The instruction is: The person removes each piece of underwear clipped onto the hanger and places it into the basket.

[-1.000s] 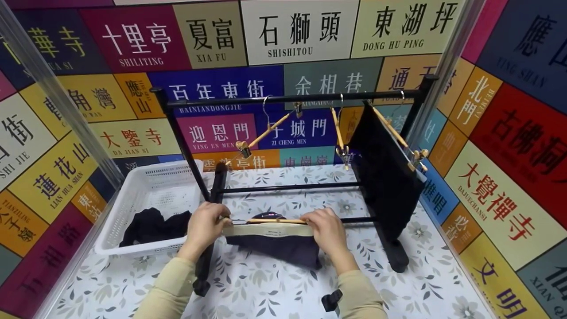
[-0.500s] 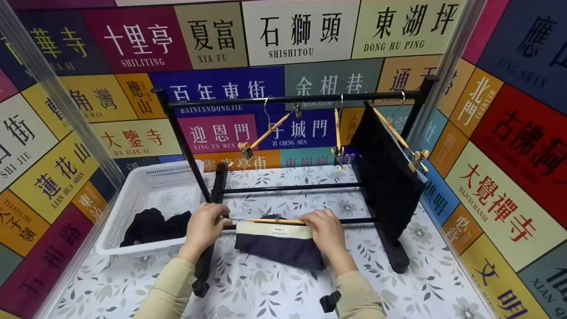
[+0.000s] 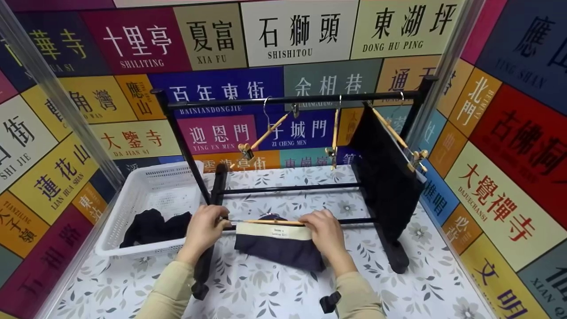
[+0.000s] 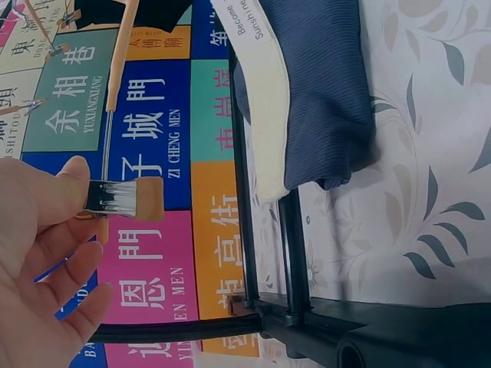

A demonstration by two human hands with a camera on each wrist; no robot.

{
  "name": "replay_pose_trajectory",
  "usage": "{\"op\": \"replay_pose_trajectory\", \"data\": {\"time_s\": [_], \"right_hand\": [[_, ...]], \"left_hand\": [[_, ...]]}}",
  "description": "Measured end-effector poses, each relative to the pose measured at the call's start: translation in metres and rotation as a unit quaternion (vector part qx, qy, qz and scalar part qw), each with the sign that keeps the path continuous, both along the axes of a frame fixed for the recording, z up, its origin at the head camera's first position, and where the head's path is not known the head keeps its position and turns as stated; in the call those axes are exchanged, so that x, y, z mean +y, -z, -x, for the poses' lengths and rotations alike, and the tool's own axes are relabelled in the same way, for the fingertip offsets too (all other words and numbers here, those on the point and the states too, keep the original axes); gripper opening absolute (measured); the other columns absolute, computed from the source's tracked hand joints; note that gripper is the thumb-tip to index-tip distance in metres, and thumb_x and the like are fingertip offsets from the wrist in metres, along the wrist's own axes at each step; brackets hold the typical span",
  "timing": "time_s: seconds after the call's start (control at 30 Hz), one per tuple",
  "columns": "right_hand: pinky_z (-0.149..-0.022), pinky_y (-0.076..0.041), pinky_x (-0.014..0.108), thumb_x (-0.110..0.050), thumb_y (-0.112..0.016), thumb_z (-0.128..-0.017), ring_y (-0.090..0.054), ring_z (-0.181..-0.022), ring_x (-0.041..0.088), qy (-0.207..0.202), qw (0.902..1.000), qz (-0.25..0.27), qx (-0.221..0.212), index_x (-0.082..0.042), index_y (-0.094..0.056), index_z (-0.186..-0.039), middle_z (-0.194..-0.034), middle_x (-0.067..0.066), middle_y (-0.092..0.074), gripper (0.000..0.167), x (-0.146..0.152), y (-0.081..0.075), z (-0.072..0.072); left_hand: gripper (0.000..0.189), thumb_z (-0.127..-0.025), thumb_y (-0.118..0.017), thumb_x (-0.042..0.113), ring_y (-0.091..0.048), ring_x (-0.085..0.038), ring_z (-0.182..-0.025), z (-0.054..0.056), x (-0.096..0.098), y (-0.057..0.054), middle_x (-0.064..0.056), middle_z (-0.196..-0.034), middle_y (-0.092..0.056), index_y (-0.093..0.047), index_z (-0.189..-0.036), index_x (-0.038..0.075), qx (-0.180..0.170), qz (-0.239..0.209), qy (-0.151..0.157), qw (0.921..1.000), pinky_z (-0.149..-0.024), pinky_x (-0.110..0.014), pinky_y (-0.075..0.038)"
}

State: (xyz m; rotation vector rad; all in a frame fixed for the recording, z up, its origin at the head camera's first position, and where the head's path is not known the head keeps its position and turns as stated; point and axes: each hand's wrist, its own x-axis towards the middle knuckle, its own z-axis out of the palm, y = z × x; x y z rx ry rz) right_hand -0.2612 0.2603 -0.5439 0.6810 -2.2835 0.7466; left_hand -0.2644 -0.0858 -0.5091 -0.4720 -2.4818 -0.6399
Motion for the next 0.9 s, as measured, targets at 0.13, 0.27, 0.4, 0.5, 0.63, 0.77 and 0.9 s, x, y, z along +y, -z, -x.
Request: {"op": "replay_pose_trajectory", "data": {"time_s": [0.13, 0.27, 0.4, 0.5, 0.63, 0.77, 0.9], "right_hand": [[-0.079, -0.046, 0.038, 0.004, -0.076, -0.079, -0.059, -0.087, 0.021, -0.004, 1.0000, 0.003, 0.002, -0.018, -0.077, -0.096, -0.094, -0.005, -0.072, 0.028, -0.0005, -0.0017, -0.0003], [-0.079, -0.045, 0.036, 0.005, -0.077, -0.078, -0.059, -0.086, 0.020, -0.006, 1.0000, 0.007, 0.004, -0.018, -0.077, -0.095, -0.094, -0.005, -0.072, 0.029, -0.0005, -0.0024, -0.0005], [-0.079, -0.045, 0.035, 0.006, -0.077, -0.077, -0.059, -0.086, 0.020, -0.009, 0.9999, 0.007, 0.007, -0.017, -0.077, -0.095, -0.093, -0.005, -0.072, 0.030, -0.0004, -0.0024, -0.0003], [-0.079, -0.045, 0.035, 0.007, -0.077, -0.077, -0.059, -0.086, 0.021, -0.010, 0.9999, 0.006, 0.008, -0.017, -0.077, -0.095, -0.093, -0.005, -0.072, 0.030, 0.0003, -0.0018, -0.0003], [-0.080, -0.044, 0.034, 0.007, -0.078, -0.076, -0.059, -0.086, 0.020, -0.014, 0.9998, 0.008, 0.011, -0.016, -0.077, -0.095, -0.094, -0.005, -0.072, 0.030, 0.0006, -0.0012, -0.0004], [-0.077, -0.045, 0.035, 0.005, -0.078, -0.076, -0.059, -0.083, 0.021, -0.017, 0.9996, 0.005, 0.022, -0.016, -0.077, -0.095, -0.092, -0.005, -0.072, 0.028, 0.0000, -0.0013, -0.0007], [-0.074, -0.045, 0.036, 0.003, -0.078, -0.077, -0.059, -0.081, 0.021, -0.015, 0.9995, 0.002, 0.029, -0.016, -0.077, -0.095, -0.091, -0.005, -0.072, 0.026, -0.0013, -0.0020, -0.0012]], "left_hand": [[0.022, -0.075, -0.082, 0.013, -0.060, -0.028, -0.089, -0.0002, -0.0003, -0.0007, -0.002, -0.091, -0.071, -0.071, -0.094, 0.012, 0.010, 0.003, -0.002, 0.9999, -0.077, -0.045, -0.048], [0.022, -0.076, -0.081, 0.014, -0.060, -0.028, -0.090, -0.0011, 0.0000, -0.0011, -0.003, -0.091, -0.071, -0.072, -0.097, 0.011, 0.021, 0.007, -0.001, 0.9998, -0.077, -0.045, -0.048], [0.023, -0.077, -0.081, 0.018, -0.060, -0.030, -0.089, -0.0020, 0.0004, -0.0006, -0.004, -0.090, -0.070, -0.072, -0.096, 0.010, 0.035, 0.010, 0.003, 0.9993, -0.076, -0.047, -0.047], [0.025, -0.076, -0.083, 0.018, -0.060, -0.030, -0.091, -0.0011, 0.0015, 0.0010, -0.006, -0.092, -0.069, -0.071, -0.095, 0.009, 0.049, 0.005, 0.008, 0.9988, -0.077, -0.048, -0.047], [0.027, -0.074, -0.084, 0.018, -0.060, -0.031, -0.097, -0.0008, 0.0028, 0.0017, -0.007, -0.100, -0.069, -0.071, -0.097, 0.008, 0.068, -0.006, 0.018, 0.9975, -0.080, -0.049, -0.047], [0.029, -0.076, -0.083, 0.020, -0.059, -0.032, -0.103, -0.0014, 0.0047, 0.0014, -0.007, -0.106, -0.068, -0.071, -0.100, 0.009, 0.077, -0.005, 0.027, 0.9967, -0.083, -0.050, -0.047], [0.034, -0.077, -0.083, 0.021, -0.059, -0.031, -0.103, -0.0020, 0.0080, 0.0021, -0.007, -0.108, -0.068, -0.071, -0.106, 0.009, 0.086, 0.008, 0.033, 0.9957, -0.082, -0.049, -0.047]]}}
